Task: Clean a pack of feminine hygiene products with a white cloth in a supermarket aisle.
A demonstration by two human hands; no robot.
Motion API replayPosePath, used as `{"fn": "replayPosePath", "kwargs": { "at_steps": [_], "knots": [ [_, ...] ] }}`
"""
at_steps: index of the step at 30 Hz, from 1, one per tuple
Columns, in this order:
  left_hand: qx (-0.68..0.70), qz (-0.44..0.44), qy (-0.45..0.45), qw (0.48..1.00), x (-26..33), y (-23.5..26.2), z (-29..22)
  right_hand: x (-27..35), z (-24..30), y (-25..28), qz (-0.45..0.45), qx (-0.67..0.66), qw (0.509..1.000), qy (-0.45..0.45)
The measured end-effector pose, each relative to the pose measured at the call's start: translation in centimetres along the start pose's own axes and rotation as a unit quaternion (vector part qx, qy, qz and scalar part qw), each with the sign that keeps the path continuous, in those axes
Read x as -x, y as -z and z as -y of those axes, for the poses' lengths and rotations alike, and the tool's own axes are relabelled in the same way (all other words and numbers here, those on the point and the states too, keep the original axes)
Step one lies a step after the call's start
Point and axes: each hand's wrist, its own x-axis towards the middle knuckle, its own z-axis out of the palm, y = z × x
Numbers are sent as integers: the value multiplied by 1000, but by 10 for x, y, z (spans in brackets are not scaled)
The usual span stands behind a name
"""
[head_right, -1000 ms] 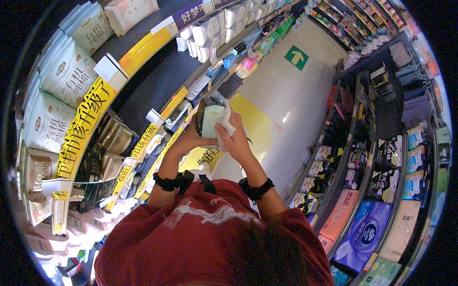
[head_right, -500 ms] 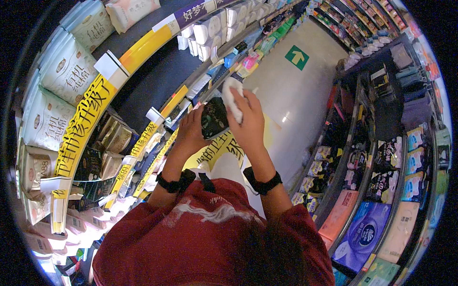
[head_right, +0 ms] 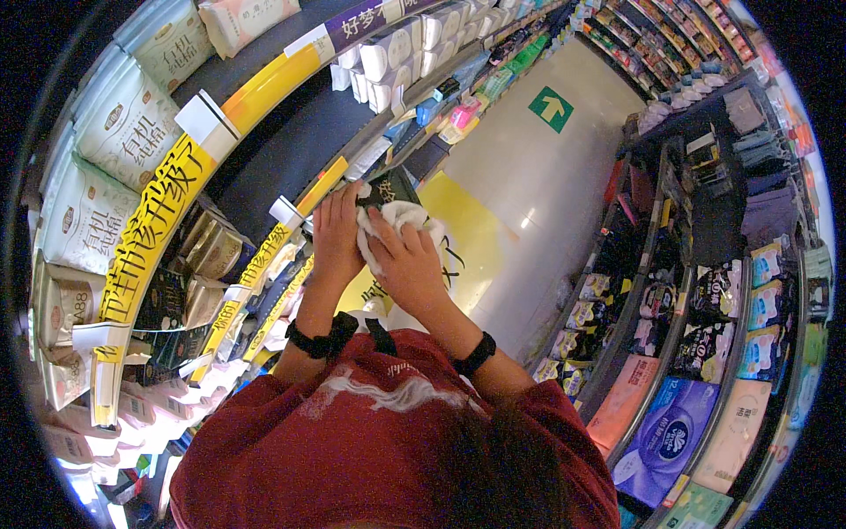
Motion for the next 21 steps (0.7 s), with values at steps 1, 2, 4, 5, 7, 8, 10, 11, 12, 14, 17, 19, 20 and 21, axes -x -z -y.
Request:
{"fn": "replayPosePath", "kwargs": {
  "at_steps": [1,2,4,5,7,8,10,11,12,14,17,19,20,21],
  "knots": [
    [2,-15,-1,1000,-2,2,1,4,1,0,4,0,1000,10],
    [0,-31,-3,1000,-2,-3,3,9,2,-2,-11,2,1000,-7],
    [7,-32,5,999,-1,-5,0,23,-1,-3,-6,4,999,-36],
    [15,-33,13,999,-1,-6,-1,28,-5,-3,-1,6,998,-66],
    [8,-31,22,999,-2,-7,-2,33,-18,-1,-14,-19,996,-84],
    [-5,-22,24,999,-3,-6,-1,33,-26,2,-37,-72,989,-127],
    [-18,-12,25,999,-3,-7,-1,27,-38,9,-61,-122,976,-169],
    [-11,4,20,1000,-3,-7,-2,22,-43,13,-115,-137,965,-194],
    [-4,21,15,1000,-3,-7,-2,16,-47,16,-169,-152,949,-217],
    [5,40,6,999,-2,-5,-7,3,-49,24,-190,-170,942,-217],
    [65,44,-11,997,-2,-4,-16,-11,-45,24,-112,-108,975,-159],
    [25,-26,-79,996,-4,-4,-16,-10,-37,14,-74,-182,962,-189],
    [36,-20,-72,997,-4,0,-14,-7,-37,11,-74,-183,962,-188],
    [35,-21,-71,997,-5,1,-12,-4,-37,9,-71,-206,957,-190]
  ]
}}
